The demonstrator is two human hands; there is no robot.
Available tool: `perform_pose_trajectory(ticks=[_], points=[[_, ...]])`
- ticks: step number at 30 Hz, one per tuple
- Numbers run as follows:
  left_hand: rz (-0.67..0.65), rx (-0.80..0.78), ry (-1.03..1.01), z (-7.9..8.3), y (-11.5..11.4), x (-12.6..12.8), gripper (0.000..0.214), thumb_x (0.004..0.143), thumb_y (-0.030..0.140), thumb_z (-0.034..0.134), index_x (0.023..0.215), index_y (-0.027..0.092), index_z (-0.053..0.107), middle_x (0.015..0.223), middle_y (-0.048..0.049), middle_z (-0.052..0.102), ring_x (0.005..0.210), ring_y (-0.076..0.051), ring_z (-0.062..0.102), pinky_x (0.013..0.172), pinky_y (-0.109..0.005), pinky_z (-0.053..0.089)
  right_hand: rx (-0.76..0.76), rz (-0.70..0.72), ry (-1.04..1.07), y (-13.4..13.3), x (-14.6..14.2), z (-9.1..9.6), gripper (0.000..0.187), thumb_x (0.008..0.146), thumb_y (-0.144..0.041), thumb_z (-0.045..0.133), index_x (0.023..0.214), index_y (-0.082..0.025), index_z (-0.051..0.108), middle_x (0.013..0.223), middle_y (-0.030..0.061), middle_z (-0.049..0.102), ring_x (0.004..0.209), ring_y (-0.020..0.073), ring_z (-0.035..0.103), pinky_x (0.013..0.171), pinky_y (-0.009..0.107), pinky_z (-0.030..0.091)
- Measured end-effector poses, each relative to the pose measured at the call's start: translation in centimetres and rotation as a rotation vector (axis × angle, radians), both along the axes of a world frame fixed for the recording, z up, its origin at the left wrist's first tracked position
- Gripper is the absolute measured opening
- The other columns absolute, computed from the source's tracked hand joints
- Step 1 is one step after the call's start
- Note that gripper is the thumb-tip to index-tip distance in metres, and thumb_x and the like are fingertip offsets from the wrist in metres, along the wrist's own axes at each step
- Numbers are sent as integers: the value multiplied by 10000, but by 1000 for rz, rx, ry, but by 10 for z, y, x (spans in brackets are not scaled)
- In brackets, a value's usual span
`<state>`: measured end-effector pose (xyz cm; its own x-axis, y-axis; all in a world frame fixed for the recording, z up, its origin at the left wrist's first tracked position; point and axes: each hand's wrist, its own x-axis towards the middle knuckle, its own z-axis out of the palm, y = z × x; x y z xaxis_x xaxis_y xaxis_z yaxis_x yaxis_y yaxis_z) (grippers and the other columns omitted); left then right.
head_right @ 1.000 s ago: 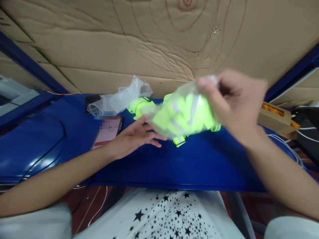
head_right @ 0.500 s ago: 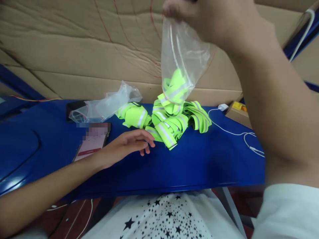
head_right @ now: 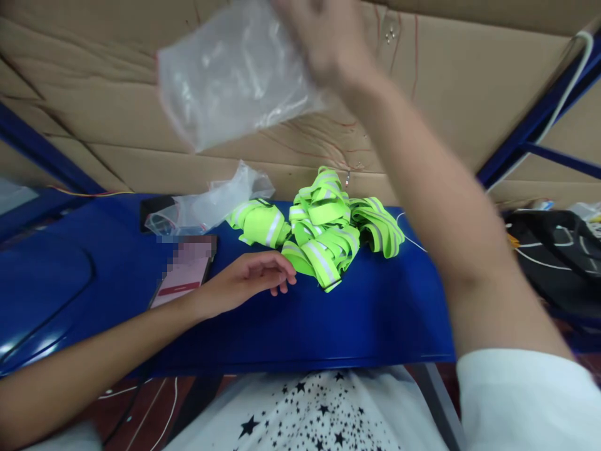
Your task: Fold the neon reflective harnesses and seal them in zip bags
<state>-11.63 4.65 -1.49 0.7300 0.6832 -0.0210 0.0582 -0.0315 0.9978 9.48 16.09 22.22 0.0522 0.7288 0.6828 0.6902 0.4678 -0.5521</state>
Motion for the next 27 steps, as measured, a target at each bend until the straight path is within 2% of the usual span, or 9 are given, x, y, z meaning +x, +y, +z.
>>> perform_pose_trajectory(ticks=[3,6,8,13,16,20,23,25,27], points=[[12,13,17,-1,2,0,223,942,364,686,986,145,689,965,-69,739,793,-137,671,715,-265,519,19,44,-213,29,-44,-56,376,945,-311,547,1166,-6,560,1176,-26,704,1063,-36,614,881,78,399],[16,33,35,0,2,-1,246,949,386,682,979,142,692,961,-74,740,785,-136,667,711,-263,518,-3,19,-299,42,-79,-108,322,997,-281,534,1217,-47,552,1256,54,691,1100,60,652,979,204,467],[15,51,49,2,0,-2,256,956,396,676,980,141,700,968,-78,743,797,-139,672,714,-260,521,24,-2,-371,39,-95,-128,192,1004,-265,553,1071,-91,599,1386,72,623,1226,114,610,1055,258,457],[-4,136,86,5,-4,-1,254,973,388,647,972,142,713,958,-79,752,814,-151,690,712,-259,539,16,229,-816,22,-117,-151,524,1069,-388,252,817,-92,603,1128,-30,693,1110,47,645,1031,261,430],[38,243,109,5,-2,-1,237,987,378,613,975,158,703,935,-67,759,793,-157,702,695,-264,552,-217,358,-1061,24,-118,-167,397,1061,-422,478,975,-98,690,1096,39,743,1103,166,685,1016,346,475],[236,803,239,10,12,-11,191,1009,277,525,990,198,697,958,-47,758,866,-180,716,816,-313,561,-338,422,-1116,34,-113,-185,315,1066,-337,515,1238,-137,688,1322,146,706,1237,262,663,1067,432,488],[362,1273,396,21,30,-27,217,996,237,493,1089,199,685,1161,-94,729,1102,-265,686,1008,-427,520,-268,416,-1100,31,-101,-183,466,1070,-286,504,1504,-117,484,1640,182,396,1540,330,360,1225,513,324],[457,1355,533,26,43,-38,284,1008,279,480,1211,179,650,1304,-144,663,1243,-323,626,1078,-491,484,-192,393,-1071,18,-83,-178,585,1080,-300,475,1604,-97,312,1708,188,228,1595,371,203,1275,602,147],[548,1331,688,26,55,-47,402,1031,353,461,1358,150,576,1450,-195,560,1372,-377,536,1122,-548,444,-143,361,-1034,-2,-54,-174,603,1095,-381,414,1622,-115,287,1708,202,224,1588,380,236,1263,675,39]])
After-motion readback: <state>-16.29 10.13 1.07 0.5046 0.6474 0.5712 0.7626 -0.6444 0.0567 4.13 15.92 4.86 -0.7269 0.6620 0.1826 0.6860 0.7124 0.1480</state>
